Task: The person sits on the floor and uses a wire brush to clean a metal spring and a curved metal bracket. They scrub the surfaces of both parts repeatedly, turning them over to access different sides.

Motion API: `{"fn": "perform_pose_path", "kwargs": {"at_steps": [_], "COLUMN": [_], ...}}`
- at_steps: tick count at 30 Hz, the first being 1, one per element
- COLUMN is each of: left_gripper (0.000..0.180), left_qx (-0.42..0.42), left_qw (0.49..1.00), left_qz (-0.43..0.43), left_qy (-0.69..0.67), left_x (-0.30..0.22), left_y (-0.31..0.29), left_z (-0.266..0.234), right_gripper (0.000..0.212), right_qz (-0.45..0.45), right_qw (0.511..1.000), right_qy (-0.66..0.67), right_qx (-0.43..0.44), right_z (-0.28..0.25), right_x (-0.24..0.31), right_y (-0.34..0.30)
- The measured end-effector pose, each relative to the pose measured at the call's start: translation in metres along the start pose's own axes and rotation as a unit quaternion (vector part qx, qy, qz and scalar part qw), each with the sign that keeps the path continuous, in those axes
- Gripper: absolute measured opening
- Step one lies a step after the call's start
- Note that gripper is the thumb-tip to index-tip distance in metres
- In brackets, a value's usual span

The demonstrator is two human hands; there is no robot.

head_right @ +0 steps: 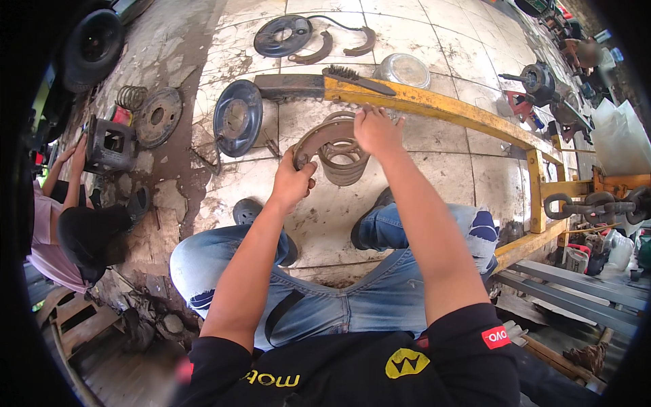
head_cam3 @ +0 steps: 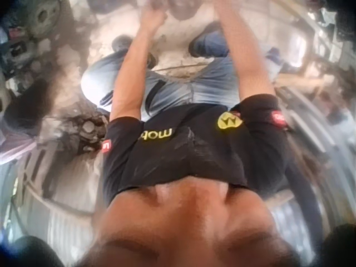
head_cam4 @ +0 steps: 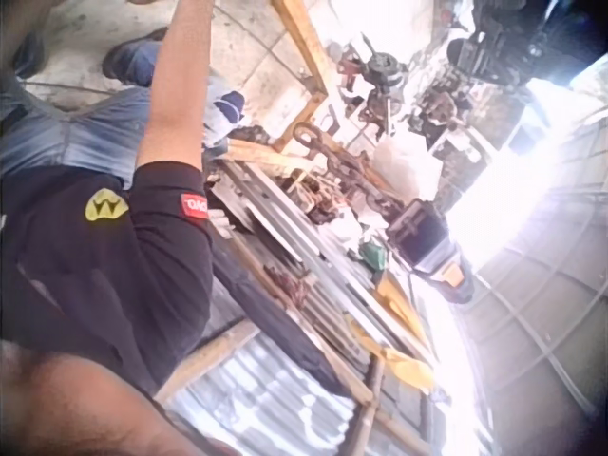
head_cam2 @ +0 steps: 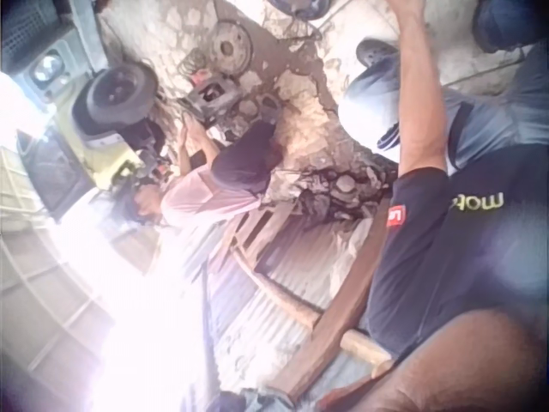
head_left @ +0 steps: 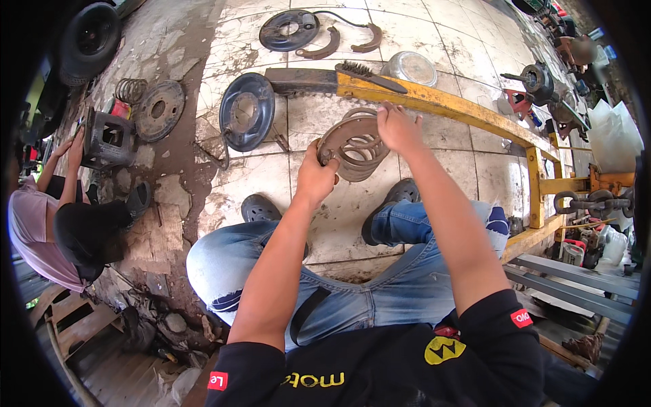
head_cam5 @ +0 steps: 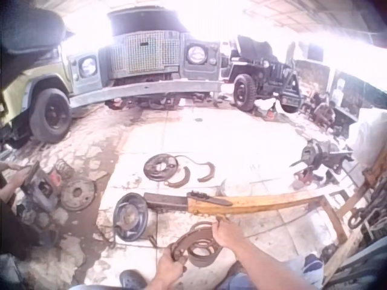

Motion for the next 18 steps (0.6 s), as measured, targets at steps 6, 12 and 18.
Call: {"fn": "perform_pose_path", "kwargs": {"at_steps": [6, 12, 18], "left_gripper": [0.056, 0.057, 0.058], "left_qx": [0.0, 0.007, 0.009], "left_qw": [1.0, 1.0, 1.0], "left_qz": [0.004, -0.008, -0.012], "left_qy": [0.01, -0.001, 0.008], "left_x": [0.001, -0.005, 0.0], "left_y": [0.002, -0.002, -0.002], "left_z": [-0.006, 0.003, -0.004], "right_gripper": [0.055, 0.055, 0.059], "right_qz": [-0.112, -0.159, 0.02], "right_qw": [0.99, 0.975, 0.991], "right_qy": [-0.042, -0.045, 0.078], "right_qx": [-0.071, -0.148, 0.109], "right_z": [-0.011, 0.006, -0.023], "right_x": [0.029, 0.032, 0.042], "right_y": [-0.033, -0.014, 0.001]}}
Point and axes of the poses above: each hand's wrist, its own y-axis towards the middle knuckle, its own z-axis out of the palm, x = y × z, the point moved 7 cm from there along y, towards the middle knuckle, and after that the axes turned 9 degrees about y, right-handed, at the moved point
